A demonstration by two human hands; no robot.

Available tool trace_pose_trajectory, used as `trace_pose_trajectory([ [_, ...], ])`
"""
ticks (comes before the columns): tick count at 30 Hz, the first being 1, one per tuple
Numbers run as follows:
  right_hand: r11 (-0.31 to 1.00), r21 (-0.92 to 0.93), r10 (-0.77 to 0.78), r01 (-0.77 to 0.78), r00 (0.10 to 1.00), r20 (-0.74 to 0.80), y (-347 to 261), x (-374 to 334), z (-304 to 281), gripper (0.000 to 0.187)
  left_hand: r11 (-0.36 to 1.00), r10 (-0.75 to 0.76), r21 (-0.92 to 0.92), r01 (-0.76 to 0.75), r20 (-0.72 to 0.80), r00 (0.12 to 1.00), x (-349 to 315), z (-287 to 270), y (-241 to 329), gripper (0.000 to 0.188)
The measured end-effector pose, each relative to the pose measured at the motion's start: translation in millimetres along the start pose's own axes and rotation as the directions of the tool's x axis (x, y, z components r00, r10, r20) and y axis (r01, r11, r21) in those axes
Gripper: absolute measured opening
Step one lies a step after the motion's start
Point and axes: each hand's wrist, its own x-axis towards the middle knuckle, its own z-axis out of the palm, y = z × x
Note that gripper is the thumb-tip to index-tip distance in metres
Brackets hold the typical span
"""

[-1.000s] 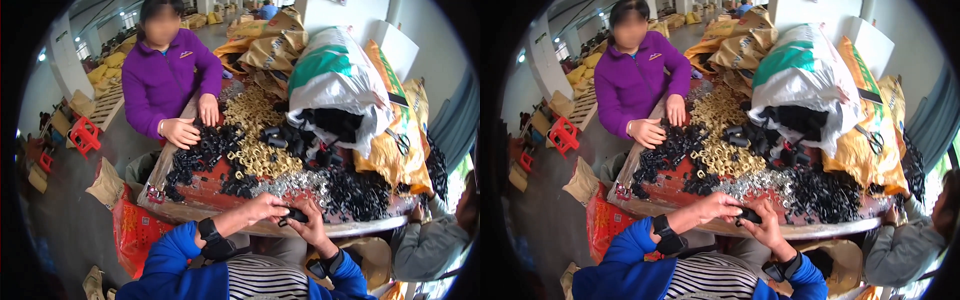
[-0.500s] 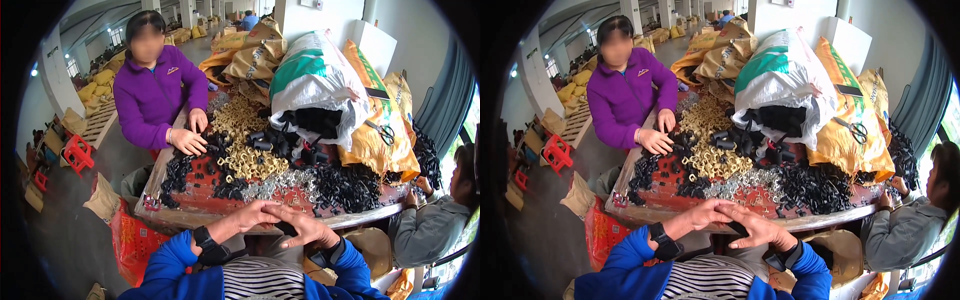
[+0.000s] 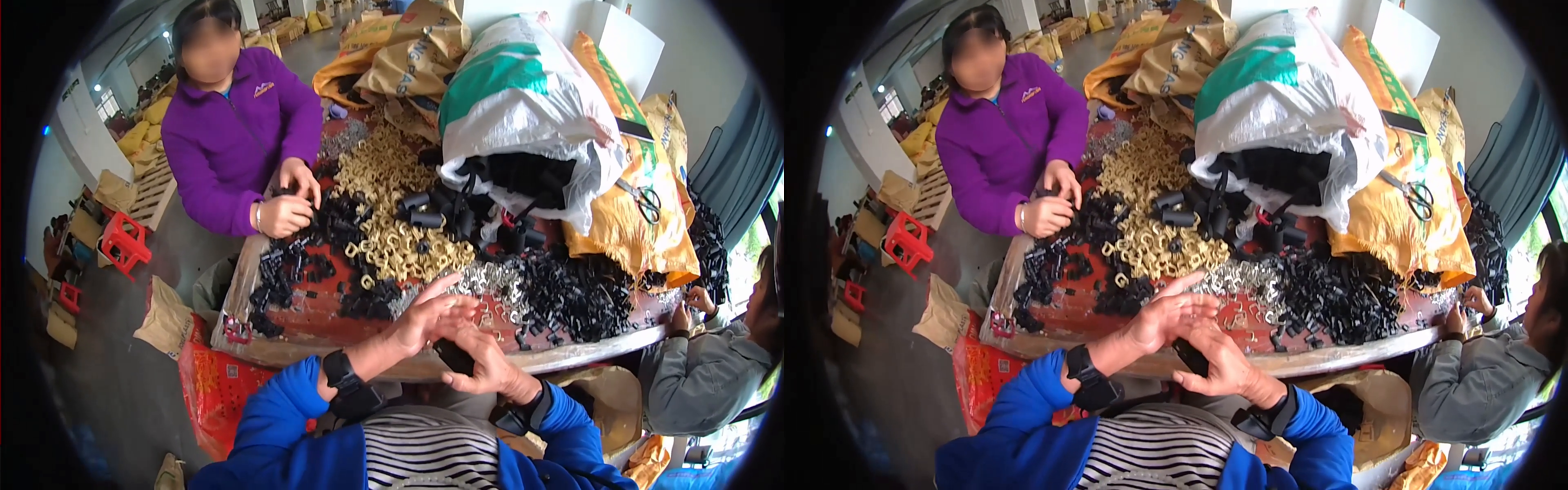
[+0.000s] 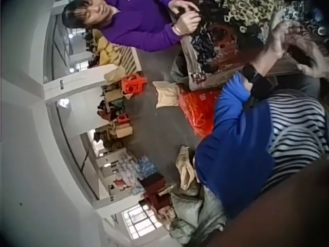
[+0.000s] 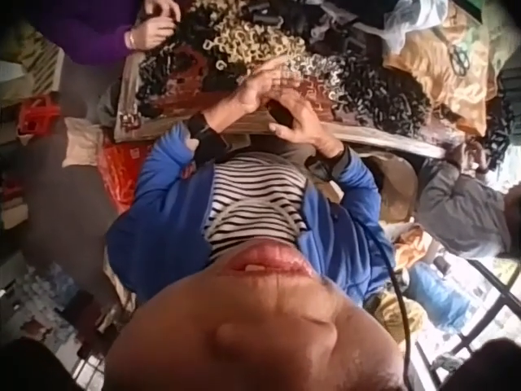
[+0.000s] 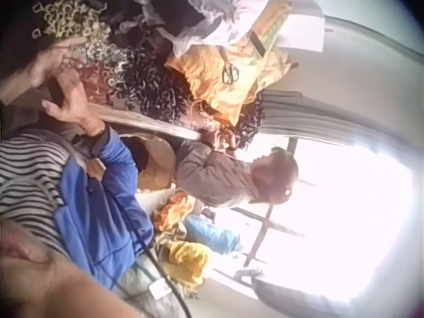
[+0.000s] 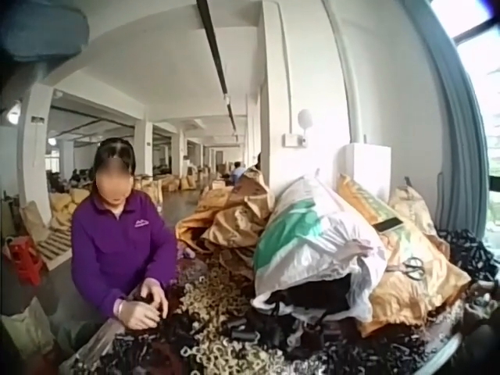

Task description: The person assembles components by hand, picking up a black plastic housing, inserting a metal clip and a tan plastic piece, and then sliding the assembly into a larger black sleeve. The completed units are placed onto the table among piles of parts.

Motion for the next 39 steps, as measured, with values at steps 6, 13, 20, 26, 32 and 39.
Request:
trace_pose_trajectory([
  [6, 0.996, 0.078, 0.036, -0.032, 0.998, -0.057, -20.8, -12.3, 5.1, 0.037, 0.996, 0.073, 0.033, -0.079, 0.168, 0.983, -14.2, 38.3, -4.9, 0.077],
  [13, 0.999, 0.042, -0.026, 0.029, 0.997, -0.07, -47.5, -17.4, 3.8, 0.035, 0.979, 0.146, 0.114, -0.166, 0.17, 0.975, -35.1, 65.0, -1.8, 0.081],
  [20, 0.993, 0.119, 0.028, -0.017, 0.996, -0.09, -30.9, -15.2, 10.9, 0.036, 0.974, 0.144, 0.162, -0.16, 0.107, 0.984, -28.7, 50.9, -5.1, 0.069],
  [26, 0.975, 0.165, 0.164, -0.15, 0.984, -0.073, -0.6, 1.4, 14.4, 0.036, 0.99, 0.14, -0.029, -0.14, 0.004, 0.99, -5.9, 20.5, -14.0, 0.06],
  [32, 0.928, 0.092, 0.367, -0.361, 0.928, -0.07, 19.1, -33.0, -21.6, 0.045, 0.881, 0.201, 0.459, -0.114, -0.146, 0.969, -0.8, -22.3, -3.5, 0.046],
  [39, 0.551, -0.19, 0.776, -0.813, 0.583, -0.243, -9.0, -169.6, -84.2, 0.027, 0.167, 0.571, 0.967, 0.19, -0.252, 0.782, -32.0, -136.8, 36.8, 0.026],
])
